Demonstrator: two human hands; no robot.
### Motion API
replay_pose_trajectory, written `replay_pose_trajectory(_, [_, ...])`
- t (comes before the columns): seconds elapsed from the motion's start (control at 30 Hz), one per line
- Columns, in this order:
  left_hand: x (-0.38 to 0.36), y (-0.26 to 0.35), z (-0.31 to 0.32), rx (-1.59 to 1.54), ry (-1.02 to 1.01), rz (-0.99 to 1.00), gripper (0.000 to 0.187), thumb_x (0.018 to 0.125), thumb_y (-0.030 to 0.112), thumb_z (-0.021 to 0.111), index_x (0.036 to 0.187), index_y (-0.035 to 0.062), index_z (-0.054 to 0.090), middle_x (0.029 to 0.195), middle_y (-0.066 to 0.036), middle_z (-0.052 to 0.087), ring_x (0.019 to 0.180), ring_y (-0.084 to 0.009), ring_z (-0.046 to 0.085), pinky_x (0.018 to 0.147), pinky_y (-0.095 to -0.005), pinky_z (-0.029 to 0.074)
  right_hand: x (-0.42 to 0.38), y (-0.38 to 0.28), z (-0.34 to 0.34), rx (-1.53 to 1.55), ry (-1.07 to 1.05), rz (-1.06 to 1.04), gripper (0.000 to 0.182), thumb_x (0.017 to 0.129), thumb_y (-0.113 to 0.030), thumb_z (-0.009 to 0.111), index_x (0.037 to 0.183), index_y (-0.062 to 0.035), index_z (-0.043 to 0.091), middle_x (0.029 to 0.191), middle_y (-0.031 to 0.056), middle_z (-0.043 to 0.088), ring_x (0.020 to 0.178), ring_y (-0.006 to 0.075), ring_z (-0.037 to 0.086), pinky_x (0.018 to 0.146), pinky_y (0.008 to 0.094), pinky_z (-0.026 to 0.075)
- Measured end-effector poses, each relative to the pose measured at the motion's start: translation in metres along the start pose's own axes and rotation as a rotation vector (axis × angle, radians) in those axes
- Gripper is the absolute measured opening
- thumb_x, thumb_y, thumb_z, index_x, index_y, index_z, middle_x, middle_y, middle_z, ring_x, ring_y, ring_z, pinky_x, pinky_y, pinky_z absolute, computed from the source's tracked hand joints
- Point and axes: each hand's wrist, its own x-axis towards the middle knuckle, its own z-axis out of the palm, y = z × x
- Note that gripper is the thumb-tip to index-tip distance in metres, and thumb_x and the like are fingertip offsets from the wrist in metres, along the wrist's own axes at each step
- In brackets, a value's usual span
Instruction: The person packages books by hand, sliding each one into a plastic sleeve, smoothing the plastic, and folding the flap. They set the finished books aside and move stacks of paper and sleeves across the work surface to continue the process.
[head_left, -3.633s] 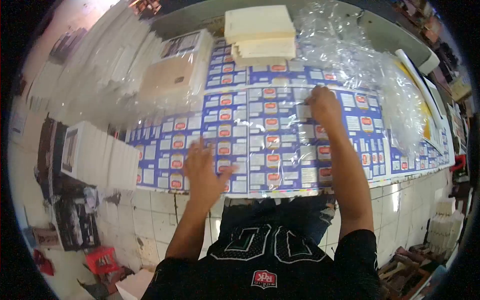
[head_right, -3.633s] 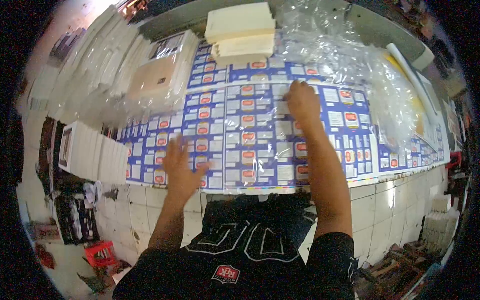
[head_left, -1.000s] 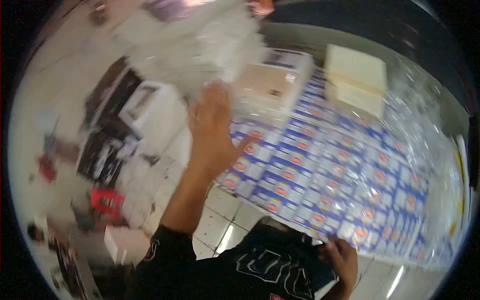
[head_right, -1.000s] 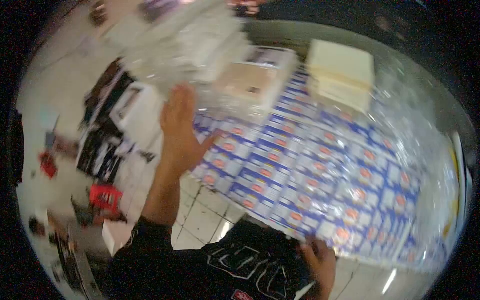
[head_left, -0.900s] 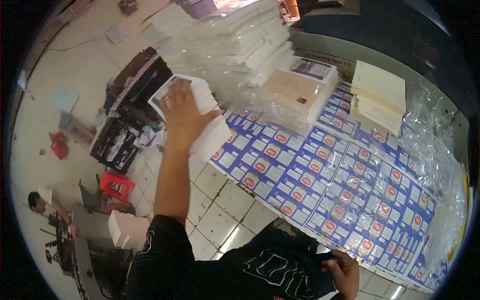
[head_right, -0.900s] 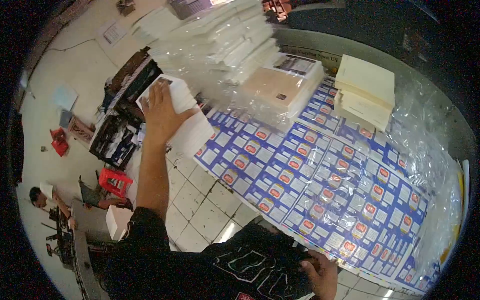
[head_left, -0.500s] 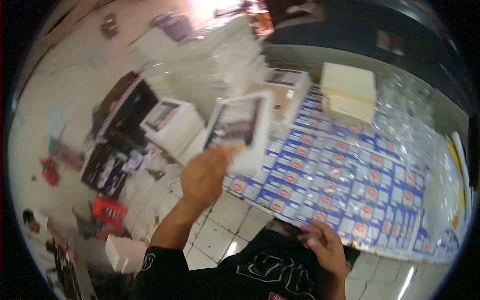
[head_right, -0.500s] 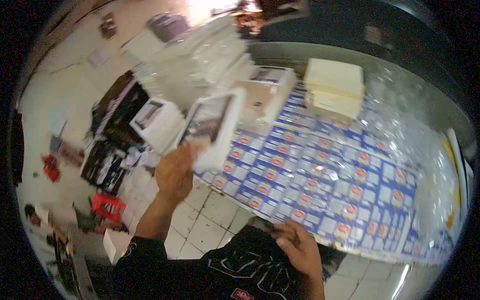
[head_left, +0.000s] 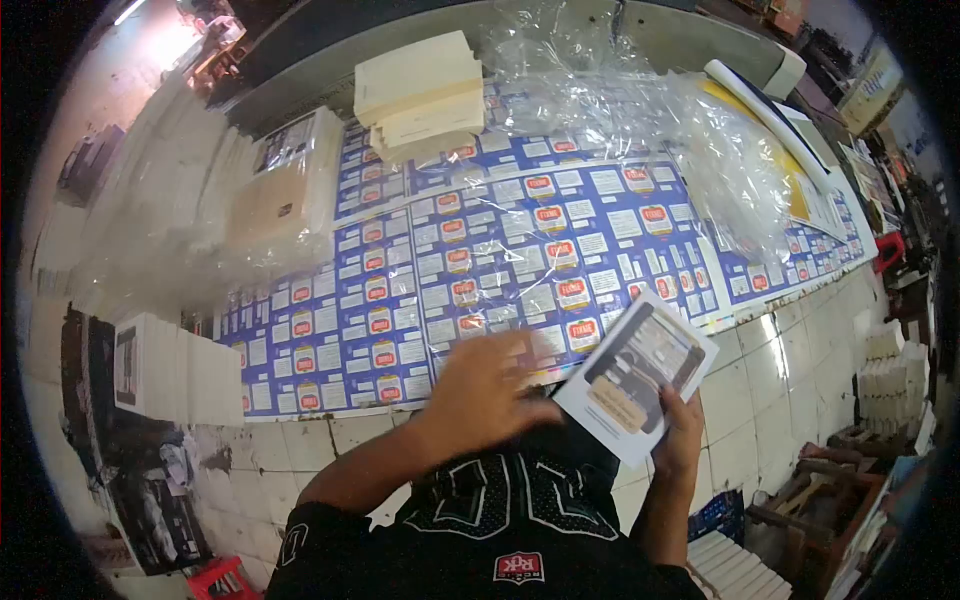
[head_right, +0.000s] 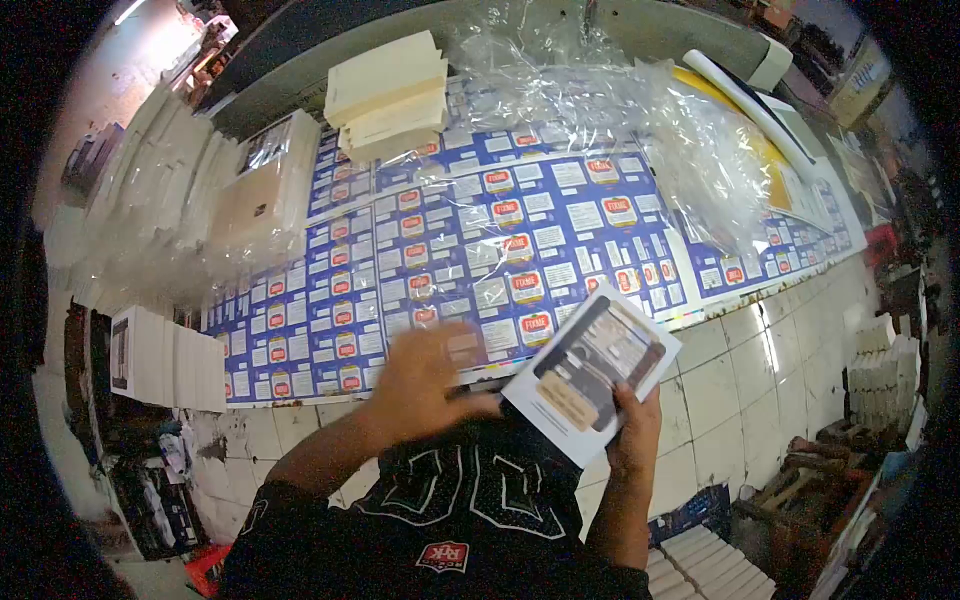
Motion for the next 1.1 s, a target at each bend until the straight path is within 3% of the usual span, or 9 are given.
replay_pose_trajectory(0.03, [0.002, -0.007, -0.002, 0.014, 0.111, -0.261, 0.069, 0.076, 0.044, 0.077, 0.128, 0.0059, 0.054, 0.131, -0.015, 0.052, 0.118, -0.0284, 0.052, 0.094, -0.0456, 0.038, -0.005, -0.001, -0.008, -0.005, 0.01, 0.004, 0.055, 0.09, -0.01, 0.055, 0.139, 0.0053, 0.034, 0.13, 0.0209, 0.052, 0.118, 0.0286, 0.055, 0.1, 0.0389, 0.045])
replay_pose_trajectory(0.1, [0.01, -0.005, -0.006, 0.245, 0.297, -0.36, 0.079, 0.069, 0.048, 0.081, 0.127, 0.0014, 0.052, 0.125, -0.015, 0.05, 0.115, -0.0296, 0.049, 0.095, -0.048, 0.033, -0.01, 0.001, -0.016, 0.04, 0.056, 0.086, 0.057, 0.09, -0.009, 0.055, 0.14, 0.0051, 0.033, 0.129, 0.0203, 0.053, 0.116, 0.0286, 0.056, 0.1, 0.039, 0.045])
replay_pose_trajectory(0.17, [0.007, -0.013, 0.004, 0.196, 0.193, -0.364, 0.068, 0.075, 0.041, 0.079, 0.124, 0.0039, 0.051, 0.133, -0.019, 0.04, 0.124, -0.0341, 0.038, 0.102, -0.0511, 0.026, -0.014, 0.003, -0.023, 0.028, 0.053, 0.105, 0.058, 0.089, -0.009, 0.056, 0.14, 0.005, 0.033, 0.13, 0.02, 0.053, 0.115, 0.0285, 0.057, 0.099, 0.0394, 0.046])
replay_pose_trajectory(0.27, [0.009, -0.038, 0.021, 0.334, 0.052, -0.411, 0.047, 0.082, 0.031, 0.073, 0.119, 0.0048, 0.058, 0.12, -0.016, 0.053, 0.114, -0.0322, 0.049, 0.097, -0.0482, 0.032, -0.016, -0.003, -0.021, -0.015, 0.084, 0.094, 0.06, 0.087, -0.011, 0.06, 0.139, 0.0042, 0.035, 0.126, 0.0184, 0.055, 0.113, 0.0277, 0.057, 0.099, 0.04, 0.046])
replay_pose_trajectory(0.37, [0.004, -0.058, 0.021, 0.322, 0.055, -0.465, 0.029, 0.085, 0.018, 0.067, 0.112, 0.0092, 0.065, 0.097, -0.009, 0.064, 0.093, -0.0268, 0.061, 0.08, -0.0422, 0.04, -0.023, 0.0, -0.007, -0.066, -0.016, 0.083, 0.064, 0.084, -0.012, 0.062, 0.139, 0.0053, 0.035, 0.129, 0.0201, 0.055, 0.113, 0.0276, 0.058, 0.098, 0.0398, 0.047])
replay_pose_trajectory(0.43, [0.006, -0.06, 0.017, 0.167, 0.291, -0.408, 0.017, 0.086, 0.015, 0.065, 0.101, 0.0091, 0.071, 0.079, -0.006, 0.066, 0.074, -0.0254, 0.063, 0.067, -0.0383, 0.043, -0.026, 0.004, 0.015, -0.124, -0.183, 0.134, 0.068, 0.081, -0.014, 0.065, 0.139, 0.0054, 0.035, 0.127, 0.019, 0.056, 0.113, 0.0269, 0.058, 0.098, 0.0378, 0.047])
replay_pose_trajectory(0.7, [-0.007, -0.049, 0.01, 0.098, 0.284, -0.472, 0.017, 0.087, 0.016, 0.065, 0.101, 0.0101, 0.071, 0.081, -0.005, 0.064, 0.074, -0.0253, 0.062, 0.065, -0.038, 0.044, -0.022, 0.038, 0.08, -0.155, -0.457, 0.251, 0.058, 0.089, -0.004, 0.059, 0.14, 0.0009, 0.032, 0.126, 0.0142, 0.054, 0.117, 0.0231, 0.053, 0.1, 0.0372, 0.042])
replay_pose_trajectory(0.8, [-0.025, -0.055, 0.019, 0.142, 0.211, -0.405, 0.037, 0.086, 0.018, 0.064, 0.122, 0.0101, 0.061, 0.106, -0.008, 0.06, 0.098, -0.0279, 0.056, 0.082, -0.041, 0.041, -0.019, 0.045, 0.091, -0.115, -0.346, 0.215, 0.052, 0.091, -0.004, 0.056, 0.137, 0.0013, 0.033, 0.125, 0.0146, 0.054, 0.114, 0.0233, 0.054, 0.1, 0.0374, 0.043])
replay_pose_trajectory(1.1, [-0.056, -0.047, 0.031, 0.227, 0.298, -0.623, 0.044, 0.081, 0.013, 0.07, 0.122, 0.005, 0.058, 0.113, -0.014, 0.054, 0.099, -0.0327, 0.054, 0.084, -0.0437, 0.044, 0.002, 0.031, 0.107, 0.02, -0.116, 0.181, 0.043, 0.095, -0.004, 0.05, 0.135, 0.0006, 0.035, 0.125, 0.0166, 0.053, 0.11, 0.0242, 0.056, 0.095, 0.0375, 0.048])
